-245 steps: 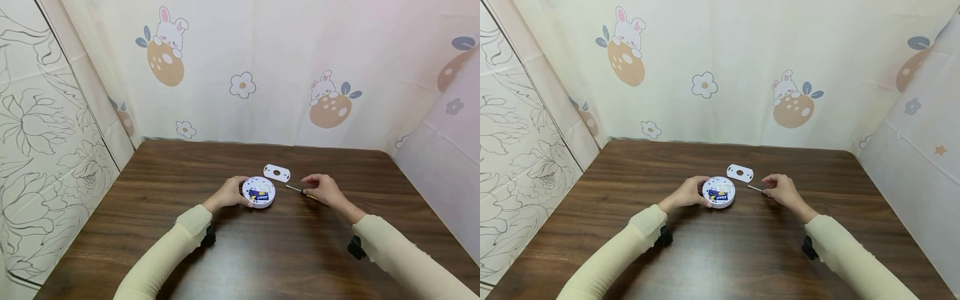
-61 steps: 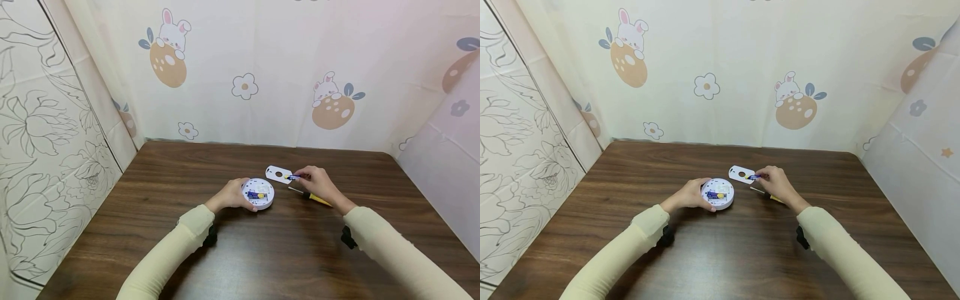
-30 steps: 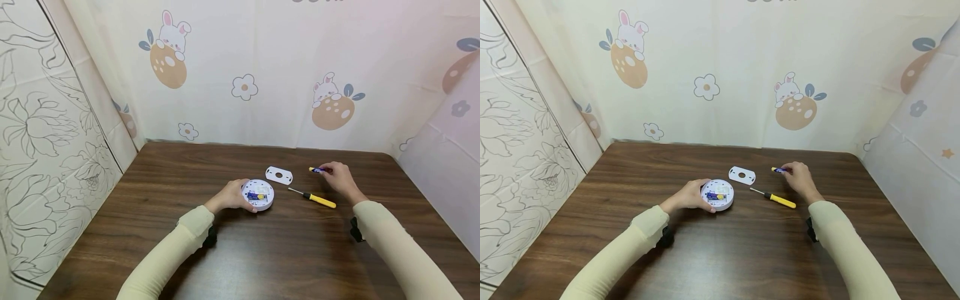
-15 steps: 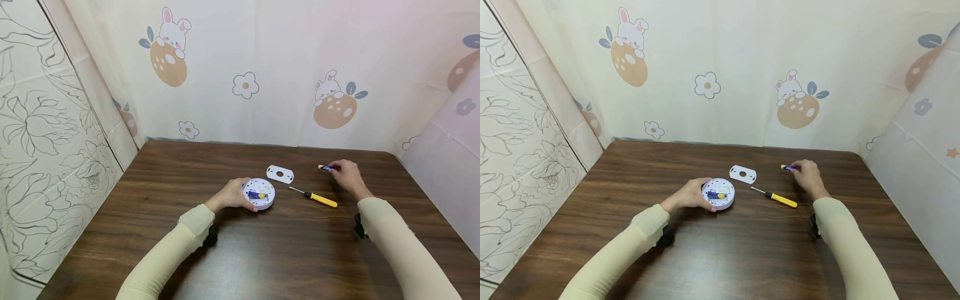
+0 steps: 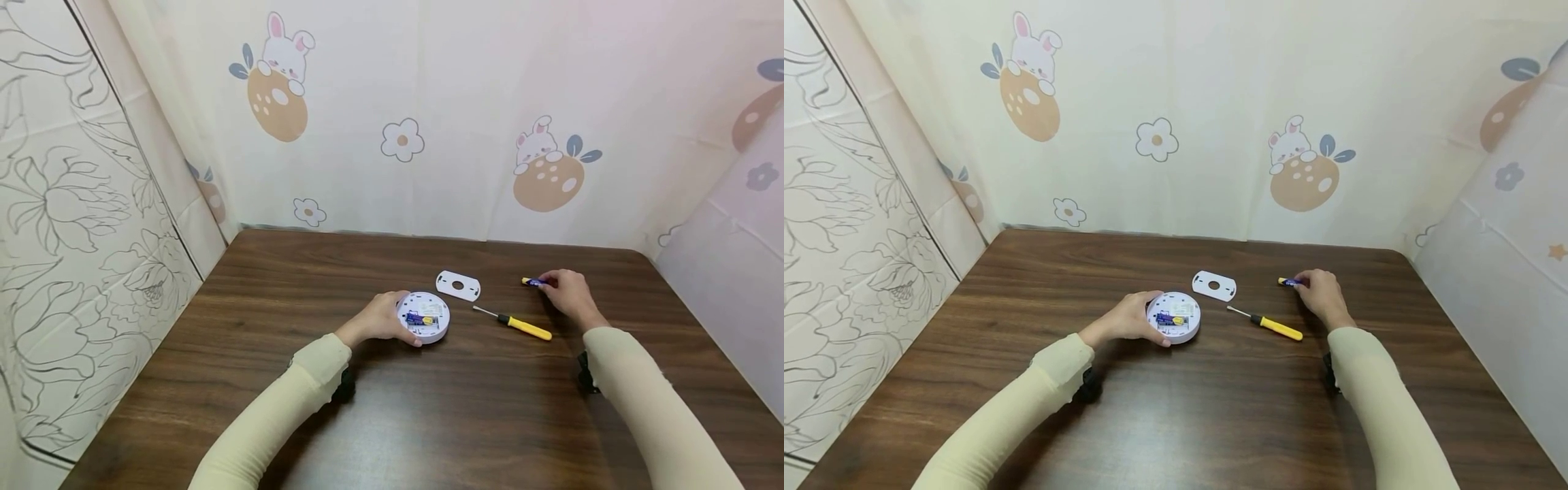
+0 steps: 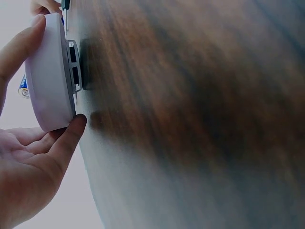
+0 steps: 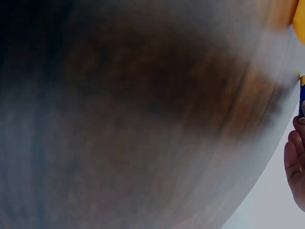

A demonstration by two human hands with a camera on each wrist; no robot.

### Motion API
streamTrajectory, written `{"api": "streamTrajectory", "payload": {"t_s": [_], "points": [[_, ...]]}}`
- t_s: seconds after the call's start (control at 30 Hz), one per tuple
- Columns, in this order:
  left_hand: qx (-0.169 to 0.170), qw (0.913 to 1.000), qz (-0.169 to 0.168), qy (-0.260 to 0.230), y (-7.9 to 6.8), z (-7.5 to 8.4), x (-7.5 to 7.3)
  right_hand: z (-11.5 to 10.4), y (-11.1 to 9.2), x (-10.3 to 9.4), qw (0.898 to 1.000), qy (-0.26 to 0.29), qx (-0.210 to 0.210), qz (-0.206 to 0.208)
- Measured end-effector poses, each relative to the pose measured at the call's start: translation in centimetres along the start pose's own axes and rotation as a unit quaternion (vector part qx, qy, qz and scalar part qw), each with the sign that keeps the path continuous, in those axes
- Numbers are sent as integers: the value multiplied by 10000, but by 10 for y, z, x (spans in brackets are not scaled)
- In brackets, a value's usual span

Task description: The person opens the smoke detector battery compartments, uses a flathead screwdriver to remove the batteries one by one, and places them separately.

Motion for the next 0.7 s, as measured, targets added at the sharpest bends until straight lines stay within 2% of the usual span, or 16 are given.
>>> {"api": "streamTrajectory", "payload": {"t_s": [0.7], "points": [[19, 10000, -36, -42, 0, 0, -1, 0, 2, 2, 9994, -168, 169, -267]]}}
Point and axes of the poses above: each hand's wrist, its own y-axis towards the middle knuckle, its own x-axis out of the palm, z = x × y, the point moved 3 cm from there along y, towards the middle knuckle, and after that the axes turned 11 degrees about x, right-handed, at the moved point
